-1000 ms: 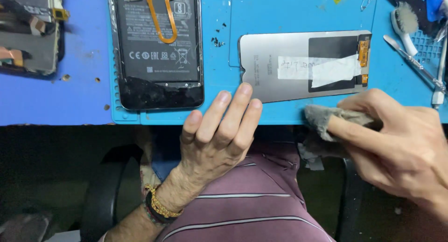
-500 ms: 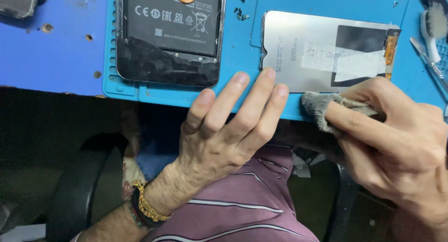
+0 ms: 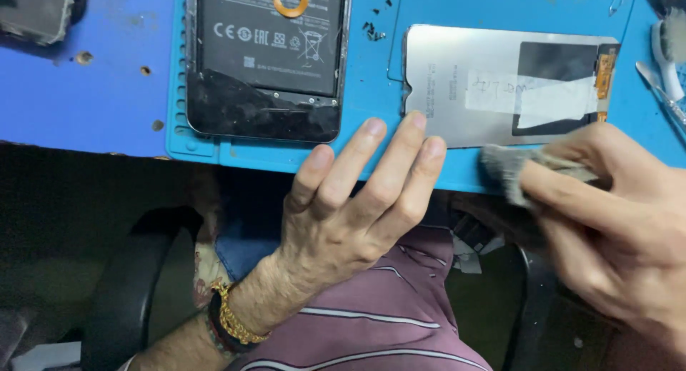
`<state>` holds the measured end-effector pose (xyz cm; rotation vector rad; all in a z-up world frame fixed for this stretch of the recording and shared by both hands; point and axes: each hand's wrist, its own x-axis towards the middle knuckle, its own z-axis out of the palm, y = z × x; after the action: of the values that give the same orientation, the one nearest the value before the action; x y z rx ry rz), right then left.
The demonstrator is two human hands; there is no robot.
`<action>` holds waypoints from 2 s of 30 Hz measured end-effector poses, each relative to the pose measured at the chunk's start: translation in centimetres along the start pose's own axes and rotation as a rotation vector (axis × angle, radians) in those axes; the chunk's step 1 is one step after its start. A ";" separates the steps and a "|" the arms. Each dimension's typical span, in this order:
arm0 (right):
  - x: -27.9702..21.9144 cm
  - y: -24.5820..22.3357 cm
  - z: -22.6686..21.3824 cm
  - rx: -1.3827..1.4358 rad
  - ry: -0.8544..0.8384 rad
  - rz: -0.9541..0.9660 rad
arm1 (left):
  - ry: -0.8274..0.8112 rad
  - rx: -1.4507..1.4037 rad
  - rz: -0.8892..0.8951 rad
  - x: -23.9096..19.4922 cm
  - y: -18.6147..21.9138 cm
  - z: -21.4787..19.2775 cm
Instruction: Scrape and clean adhesive residue from a mobile phone screen component
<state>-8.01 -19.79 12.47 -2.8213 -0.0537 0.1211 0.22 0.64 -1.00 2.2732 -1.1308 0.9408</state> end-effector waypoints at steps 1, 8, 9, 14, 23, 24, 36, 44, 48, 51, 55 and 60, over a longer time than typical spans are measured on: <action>0.2 -0.3 0.1 -0.025 0.002 -0.063 | 0.001 -0.001 -0.001 0.0 0.3 0.1; -0.5 1.2 0.2 0.064 -0.013 0.079 | -0.019 -0.008 -0.007 0.1 0.4 -0.2; 0.1 0.7 0.6 0.019 0.006 -0.066 | -0.037 -0.020 0.003 0.2 0.3 -0.5; -0.3 1.0 -0.2 -0.007 -0.003 -0.082 | -0.015 -0.043 -0.015 0.3 0.7 0.1; -0.6 1.6 -0.8 0.014 -0.031 0.005 | -0.001 -0.043 -0.021 0.3 0.8 0.4; -0.6 1.6 -0.5 0.037 -0.024 -0.012 | -0.005 -0.043 -0.018 0.3 0.8 0.2; 0.3 0.8 -0.6 0.000 -0.025 -0.071 | -0.014 -0.062 -0.023 0.5 1.1 -0.1; 0.5 1.0 -0.2 0.039 0.033 -0.115 | -0.017 -0.084 -0.017 0.5 1.1 -0.1; -0.3 1.6 -1.0 0.077 -0.002 0.012 | -0.020 -0.075 -0.028 0.5 1.0 0.0; 0.3 1.1 -0.2 0.118 0.017 0.002 | -0.024 -0.072 -0.022 0.4 0.9 -0.2; 0.5 1.3 -0.8 0.164 0.028 -0.062 | -0.045 -0.077 -0.024 0.6 1.2 0.0; 0.9 1.0 -0.5 0.114 0.001 -0.053 | -0.051 -0.065 -0.026 0.7 1.3 -0.3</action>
<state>-7.07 -20.87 12.51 -2.7036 -0.1174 0.1068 -0.61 -0.25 -0.18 2.2663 -1.1332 0.8283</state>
